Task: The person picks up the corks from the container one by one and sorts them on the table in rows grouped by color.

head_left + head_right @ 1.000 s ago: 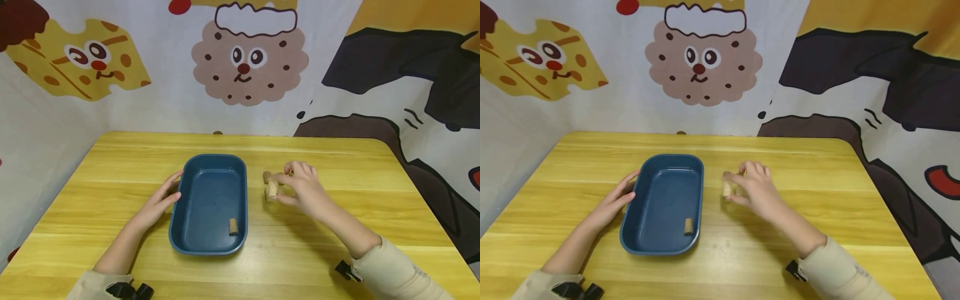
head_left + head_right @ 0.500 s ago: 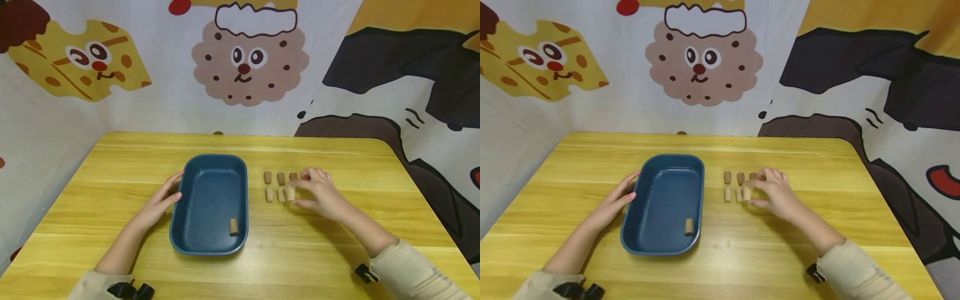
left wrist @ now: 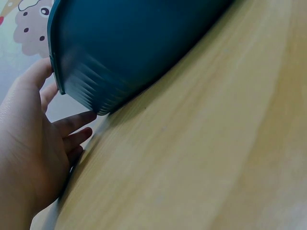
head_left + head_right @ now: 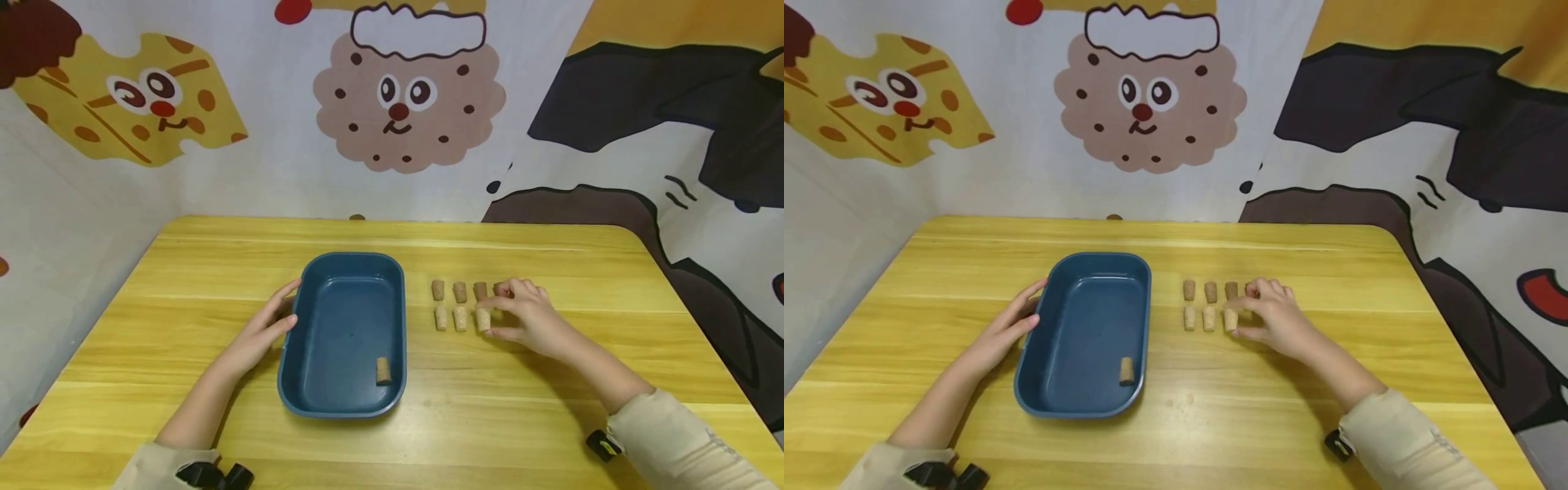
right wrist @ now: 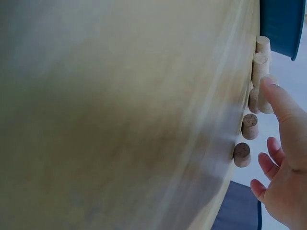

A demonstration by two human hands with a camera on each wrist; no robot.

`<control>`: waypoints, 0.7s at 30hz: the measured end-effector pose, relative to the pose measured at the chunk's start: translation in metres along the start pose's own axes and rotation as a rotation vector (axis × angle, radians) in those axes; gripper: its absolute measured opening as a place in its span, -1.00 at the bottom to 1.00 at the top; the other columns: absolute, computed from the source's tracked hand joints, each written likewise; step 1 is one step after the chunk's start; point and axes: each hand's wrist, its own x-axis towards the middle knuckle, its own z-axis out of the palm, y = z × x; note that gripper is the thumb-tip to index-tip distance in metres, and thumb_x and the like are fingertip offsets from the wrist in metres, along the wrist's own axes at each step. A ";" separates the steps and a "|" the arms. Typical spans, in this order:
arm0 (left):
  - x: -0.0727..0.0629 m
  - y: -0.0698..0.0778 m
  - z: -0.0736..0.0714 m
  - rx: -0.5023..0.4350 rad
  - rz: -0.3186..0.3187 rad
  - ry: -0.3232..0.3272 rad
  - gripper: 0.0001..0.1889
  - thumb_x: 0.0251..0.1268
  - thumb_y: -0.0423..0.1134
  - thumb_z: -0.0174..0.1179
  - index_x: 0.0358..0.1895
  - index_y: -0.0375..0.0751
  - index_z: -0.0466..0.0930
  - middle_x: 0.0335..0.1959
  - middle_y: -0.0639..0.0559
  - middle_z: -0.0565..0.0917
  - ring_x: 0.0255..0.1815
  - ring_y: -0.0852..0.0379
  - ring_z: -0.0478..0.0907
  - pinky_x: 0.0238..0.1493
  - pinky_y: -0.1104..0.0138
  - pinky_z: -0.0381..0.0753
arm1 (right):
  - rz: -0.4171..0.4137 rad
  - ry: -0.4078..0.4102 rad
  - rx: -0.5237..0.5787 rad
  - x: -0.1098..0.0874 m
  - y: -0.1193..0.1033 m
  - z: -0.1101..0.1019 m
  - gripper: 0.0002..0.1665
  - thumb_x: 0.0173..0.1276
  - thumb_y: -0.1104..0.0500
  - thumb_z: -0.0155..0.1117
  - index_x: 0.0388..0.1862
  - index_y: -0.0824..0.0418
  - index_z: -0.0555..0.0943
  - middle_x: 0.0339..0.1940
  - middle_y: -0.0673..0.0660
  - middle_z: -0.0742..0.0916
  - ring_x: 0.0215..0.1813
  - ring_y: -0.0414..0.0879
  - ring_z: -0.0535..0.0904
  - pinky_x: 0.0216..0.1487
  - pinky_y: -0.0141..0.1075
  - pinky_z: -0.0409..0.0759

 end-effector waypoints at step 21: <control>0.000 -0.001 0.000 0.005 -0.004 0.003 -0.39 0.52 -0.29 -0.08 0.53 0.10 -0.02 0.38 -0.30 0.23 0.33 -0.21 0.22 0.12 0.36 0.35 | 0.072 -0.105 -0.032 -0.002 0.007 0.003 -0.47 0.10 -0.05 0.49 0.10 -0.04 0.65 0.00 0.13 0.50 -0.04 0.02 0.31 -0.11 -0.08 0.15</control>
